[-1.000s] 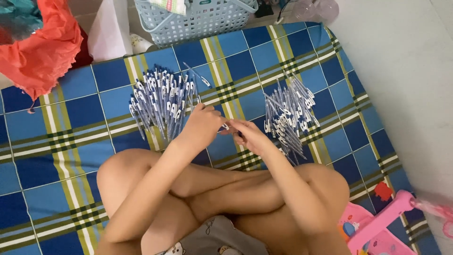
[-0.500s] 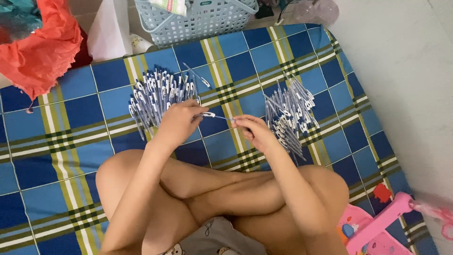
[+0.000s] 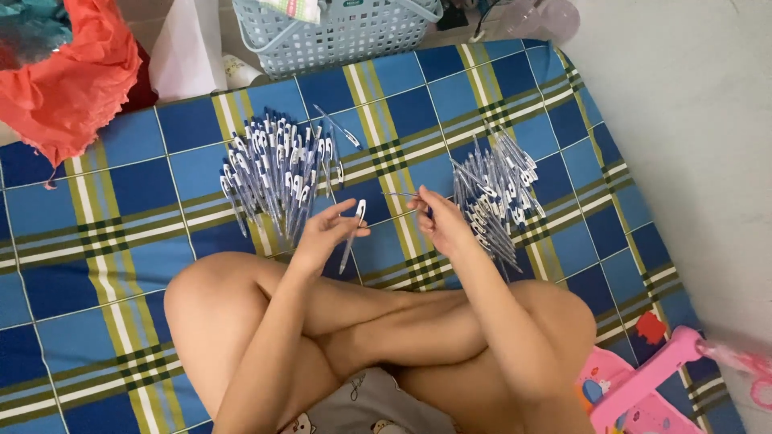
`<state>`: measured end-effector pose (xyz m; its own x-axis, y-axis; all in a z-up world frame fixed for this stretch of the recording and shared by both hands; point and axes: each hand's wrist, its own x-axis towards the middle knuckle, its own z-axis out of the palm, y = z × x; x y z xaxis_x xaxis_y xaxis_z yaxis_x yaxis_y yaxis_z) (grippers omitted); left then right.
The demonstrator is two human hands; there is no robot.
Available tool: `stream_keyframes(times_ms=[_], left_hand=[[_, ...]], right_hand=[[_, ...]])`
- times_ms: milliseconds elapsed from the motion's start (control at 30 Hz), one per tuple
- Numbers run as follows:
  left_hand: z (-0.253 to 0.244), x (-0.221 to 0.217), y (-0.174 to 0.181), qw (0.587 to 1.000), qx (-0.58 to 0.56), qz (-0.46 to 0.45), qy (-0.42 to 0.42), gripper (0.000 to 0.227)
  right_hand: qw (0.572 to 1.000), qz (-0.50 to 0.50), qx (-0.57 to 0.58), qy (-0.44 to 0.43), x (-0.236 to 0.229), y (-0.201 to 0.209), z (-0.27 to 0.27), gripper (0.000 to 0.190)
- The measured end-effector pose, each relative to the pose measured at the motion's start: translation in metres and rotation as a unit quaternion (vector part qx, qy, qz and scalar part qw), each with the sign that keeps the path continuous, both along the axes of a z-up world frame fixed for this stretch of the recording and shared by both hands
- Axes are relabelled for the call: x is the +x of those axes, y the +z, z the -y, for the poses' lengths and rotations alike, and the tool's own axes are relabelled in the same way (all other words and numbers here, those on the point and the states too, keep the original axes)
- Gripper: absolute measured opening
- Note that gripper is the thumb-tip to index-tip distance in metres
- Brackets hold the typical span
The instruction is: Assembling plastic pens by manually joining barrels and caps from sorted piles.
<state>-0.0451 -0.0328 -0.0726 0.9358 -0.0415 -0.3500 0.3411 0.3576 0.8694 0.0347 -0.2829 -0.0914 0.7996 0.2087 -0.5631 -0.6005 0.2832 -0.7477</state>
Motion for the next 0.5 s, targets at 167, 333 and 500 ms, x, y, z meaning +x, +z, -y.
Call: stream_keyframes(times_ms=[167,333,500], left_hand=[[0.002,0.001,-0.008,0.999,-0.04,-0.031,0.01,0.053],[0.0,0.0,-0.01,0.998,-0.05,-0.045,0.012,0.053],[0.002,-0.001,-0.011,1.0,0.021,-0.008,0.013,0.054]], right_hand=[[1.0,-0.008,-0.023,0.017,-0.004,0.011,-0.005,0.027],[0.999,-0.012,-0.026,0.017,-0.006,0.017,-0.007,0.027],[0.99,0.094,-0.101,0.017,-0.015,0.026,-0.014,0.025]])
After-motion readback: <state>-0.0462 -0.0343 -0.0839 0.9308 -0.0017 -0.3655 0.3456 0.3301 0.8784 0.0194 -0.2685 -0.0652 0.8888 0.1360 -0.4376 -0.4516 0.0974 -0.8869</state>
